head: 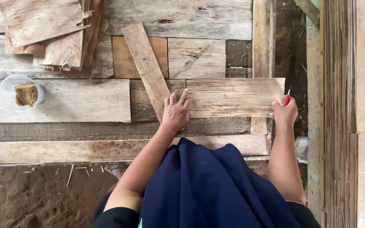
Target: Trimming and organizing thin wood panels or veneers using a utility knife on a wooden floor.
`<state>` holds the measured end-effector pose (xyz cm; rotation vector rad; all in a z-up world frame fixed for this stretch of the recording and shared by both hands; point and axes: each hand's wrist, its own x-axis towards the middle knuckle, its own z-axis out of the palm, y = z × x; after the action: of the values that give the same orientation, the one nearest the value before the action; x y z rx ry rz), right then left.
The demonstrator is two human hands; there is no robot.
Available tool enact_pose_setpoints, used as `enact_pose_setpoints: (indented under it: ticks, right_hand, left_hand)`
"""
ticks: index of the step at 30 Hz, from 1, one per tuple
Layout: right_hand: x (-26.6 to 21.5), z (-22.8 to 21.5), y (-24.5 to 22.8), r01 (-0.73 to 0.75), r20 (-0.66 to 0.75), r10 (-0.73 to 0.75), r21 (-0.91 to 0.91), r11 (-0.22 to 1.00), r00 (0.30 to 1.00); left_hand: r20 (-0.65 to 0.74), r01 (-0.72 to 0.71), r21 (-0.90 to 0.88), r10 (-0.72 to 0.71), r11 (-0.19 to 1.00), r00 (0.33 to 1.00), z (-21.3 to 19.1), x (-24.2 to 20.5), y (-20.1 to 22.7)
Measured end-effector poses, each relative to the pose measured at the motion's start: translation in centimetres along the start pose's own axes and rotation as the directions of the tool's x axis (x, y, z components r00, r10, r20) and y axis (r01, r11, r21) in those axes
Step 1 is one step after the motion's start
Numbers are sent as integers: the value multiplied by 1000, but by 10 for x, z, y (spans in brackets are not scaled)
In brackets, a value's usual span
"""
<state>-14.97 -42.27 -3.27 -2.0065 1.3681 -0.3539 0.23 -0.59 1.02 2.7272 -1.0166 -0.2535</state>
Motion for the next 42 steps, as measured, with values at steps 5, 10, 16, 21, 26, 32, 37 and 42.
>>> enact_pose_setpoints:
  ticks: [5, 10, 16, 21, 26, 32, 37, 42]
  right_hand:
    - [-2, -7, -15, 32, 11, -31, -106, 994, 999]
    - [1, -6, -17, 67, 28, -62, -212, 975, 998]
    - [-14, -17, -40, 63, 86, -36, -330, 942, 996]
    - [-11, -17, -37, 45, 109, -12, -313, 949, 994]
    - [11, -16, -20, 67, 130, -26, -324, 944, 991]
    - [-11, -22, -50, 100, 116, -59, -393, 914, 992]
    - [-64, -2, -115, 349, 114, -330, -301, 887, 937]
    - [-103, 22, -188, 592, 643, -268, -360, 721, 718]
  left_hand:
    - [62, -5, 10, 4, 1000, 998, -1, 4, -3]
    - [95, -19, 41, 15, 999, 995, 5, 13, -9]
    - [155, -20, 69, 9, 997, 988, -14, 26, 1]
    - [200, 14, 151, -44, 988, 979, -7, 33, 10]
    - [206, 29, 145, -58, 989, 977, -1, 35, 11]
    - [211, 17, 189, -58, 982, 976, -1, 36, 19]
    - [275, 38, 167, -83, 985, 958, 0, 43, 22]
    - [303, 25, 217, -92, 976, 949, 24, 53, 17]
